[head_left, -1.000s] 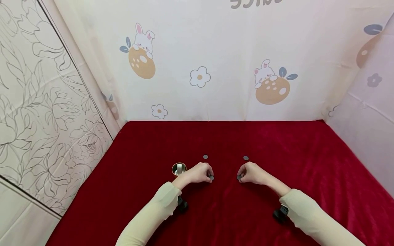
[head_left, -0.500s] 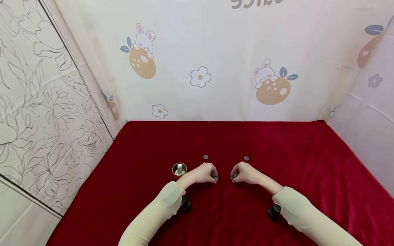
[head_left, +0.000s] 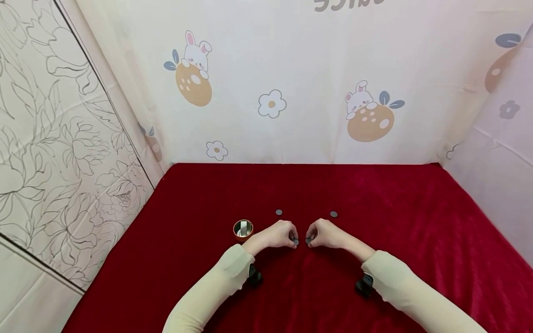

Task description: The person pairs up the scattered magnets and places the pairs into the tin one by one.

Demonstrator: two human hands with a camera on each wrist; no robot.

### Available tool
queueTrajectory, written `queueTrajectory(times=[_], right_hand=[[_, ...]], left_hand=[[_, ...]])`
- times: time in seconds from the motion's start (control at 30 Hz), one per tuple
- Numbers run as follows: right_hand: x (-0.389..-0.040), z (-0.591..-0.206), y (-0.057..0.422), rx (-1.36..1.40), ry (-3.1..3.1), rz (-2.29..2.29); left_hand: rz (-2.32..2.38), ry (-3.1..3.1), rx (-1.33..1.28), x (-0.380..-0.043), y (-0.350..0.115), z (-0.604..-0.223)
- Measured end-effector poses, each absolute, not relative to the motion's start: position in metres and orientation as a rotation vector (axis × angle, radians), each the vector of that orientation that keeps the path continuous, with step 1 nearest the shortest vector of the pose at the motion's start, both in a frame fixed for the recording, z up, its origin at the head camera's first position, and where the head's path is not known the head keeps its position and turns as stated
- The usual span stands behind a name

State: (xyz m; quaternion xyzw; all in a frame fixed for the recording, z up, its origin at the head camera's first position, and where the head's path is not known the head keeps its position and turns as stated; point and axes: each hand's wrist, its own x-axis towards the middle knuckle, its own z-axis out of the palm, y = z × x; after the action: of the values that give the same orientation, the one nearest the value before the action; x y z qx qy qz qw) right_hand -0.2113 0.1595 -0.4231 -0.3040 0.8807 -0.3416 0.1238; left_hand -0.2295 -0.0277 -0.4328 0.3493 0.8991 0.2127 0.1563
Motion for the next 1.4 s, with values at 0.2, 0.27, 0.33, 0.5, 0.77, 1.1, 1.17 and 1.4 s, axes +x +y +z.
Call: queueTrajectory(times=[0.2,0.27,0.33,0.5,0.77,1.1,1.17,1.4], right_hand=[[-0.212,-0.424,0.156,-0.884,2.566,-0.981],[-0.212,-0.424,0.155,-0.889,2.565,-0.977],[-0.223,-0.443,0.161,-0.966,2.555,-1.001],[-0.223,-0.445,0.161,-1.016,2.536,-1.046],[-0.218,-0.435,0.156,-0.999,2.536,-1.061],[-0.209,-0.424,0.150,-0.841,2.597,-0.958],[-0.209,-0.425,0.150,-0.853,2.595,-0.965],[-0.209,-0.429,0.148,-0.884,2.603,-0.979]], left_hand=[[0.616,2.571,0.988,-0.229,-0.025,-0.433],[0.621,2.568,0.988,-0.229,-0.025,-0.433],[0.626,2.566,0.990,-0.229,-0.024,-0.433],[0.636,2.564,0.993,-0.228,-0.022,-0.432],[0.637,2.572,0.990,-0.228,-0.021,-0.434],[0.667,2.573,1.016,-0.224,-0.032,-0.427],[0.706,2.570,1.015,-0.223,-0.037,-0.425],[0.859,2.582,1.047,-0.217,-0.057,-0.414]])
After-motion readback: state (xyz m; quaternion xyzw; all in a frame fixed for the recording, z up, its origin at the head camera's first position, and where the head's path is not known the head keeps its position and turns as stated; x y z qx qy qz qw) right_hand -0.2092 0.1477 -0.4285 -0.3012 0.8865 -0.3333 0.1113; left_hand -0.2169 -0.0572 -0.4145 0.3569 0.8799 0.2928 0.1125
